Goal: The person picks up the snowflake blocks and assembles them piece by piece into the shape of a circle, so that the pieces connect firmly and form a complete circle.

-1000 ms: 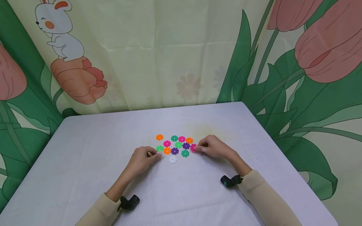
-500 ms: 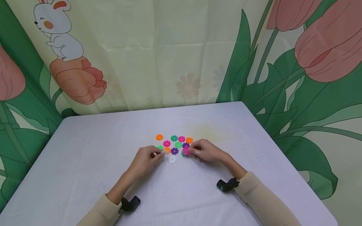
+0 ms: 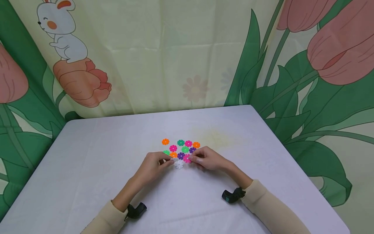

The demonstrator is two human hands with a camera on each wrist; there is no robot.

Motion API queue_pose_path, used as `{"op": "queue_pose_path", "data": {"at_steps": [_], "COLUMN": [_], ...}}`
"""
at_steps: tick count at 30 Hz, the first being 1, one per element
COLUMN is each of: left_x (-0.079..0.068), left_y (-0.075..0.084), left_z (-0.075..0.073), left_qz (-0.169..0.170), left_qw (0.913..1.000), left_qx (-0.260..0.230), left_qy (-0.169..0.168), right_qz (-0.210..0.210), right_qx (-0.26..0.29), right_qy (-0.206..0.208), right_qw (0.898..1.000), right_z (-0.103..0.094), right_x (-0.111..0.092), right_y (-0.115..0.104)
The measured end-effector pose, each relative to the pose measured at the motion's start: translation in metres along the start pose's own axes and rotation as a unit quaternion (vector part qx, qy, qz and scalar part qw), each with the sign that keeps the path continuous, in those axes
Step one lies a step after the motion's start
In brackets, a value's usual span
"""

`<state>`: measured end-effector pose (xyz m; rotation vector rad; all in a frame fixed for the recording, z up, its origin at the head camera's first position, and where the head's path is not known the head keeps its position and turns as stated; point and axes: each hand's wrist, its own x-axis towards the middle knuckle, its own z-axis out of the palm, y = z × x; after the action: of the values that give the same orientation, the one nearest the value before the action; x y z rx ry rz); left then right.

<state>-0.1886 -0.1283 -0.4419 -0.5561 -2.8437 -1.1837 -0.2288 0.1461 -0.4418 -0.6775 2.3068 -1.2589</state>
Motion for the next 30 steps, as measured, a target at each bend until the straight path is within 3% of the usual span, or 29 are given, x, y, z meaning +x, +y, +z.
{"op": "queue_pose_path", "data": {"at_steps": [8,14,23,30], "left_x": [-0.001,-0.001,-0.005,-0.006], "left_y": [0.006,0.008,0.015,0.017], "left_z": [0.000,0.002,0.004,0.005], "left_qz": [0.010,0.041,0.089,0.096], "left_qw": [0.9997,0.9975,0.9885,0.9864], "left_qx": [0.014,0.056,0.122,0.133], "left_qy": [-0.017,-0.017,0.002,0.015], "right_qz": [-0.012,-0.008,-0.001,0.002], "right_qx": [0.003,0.002,0.004,0.005], "right_qy": [-0.009,-0.013,-0.023,-0.023], "right_qw": [1.000,1.000,1.000,1.000], "right_z": [0.006,0.008,0.010,0.011], "right_x": [0.000,0.000,0.000,0.001], "right_y": [-0.003,-0.004,-0.006,-0.006]}}
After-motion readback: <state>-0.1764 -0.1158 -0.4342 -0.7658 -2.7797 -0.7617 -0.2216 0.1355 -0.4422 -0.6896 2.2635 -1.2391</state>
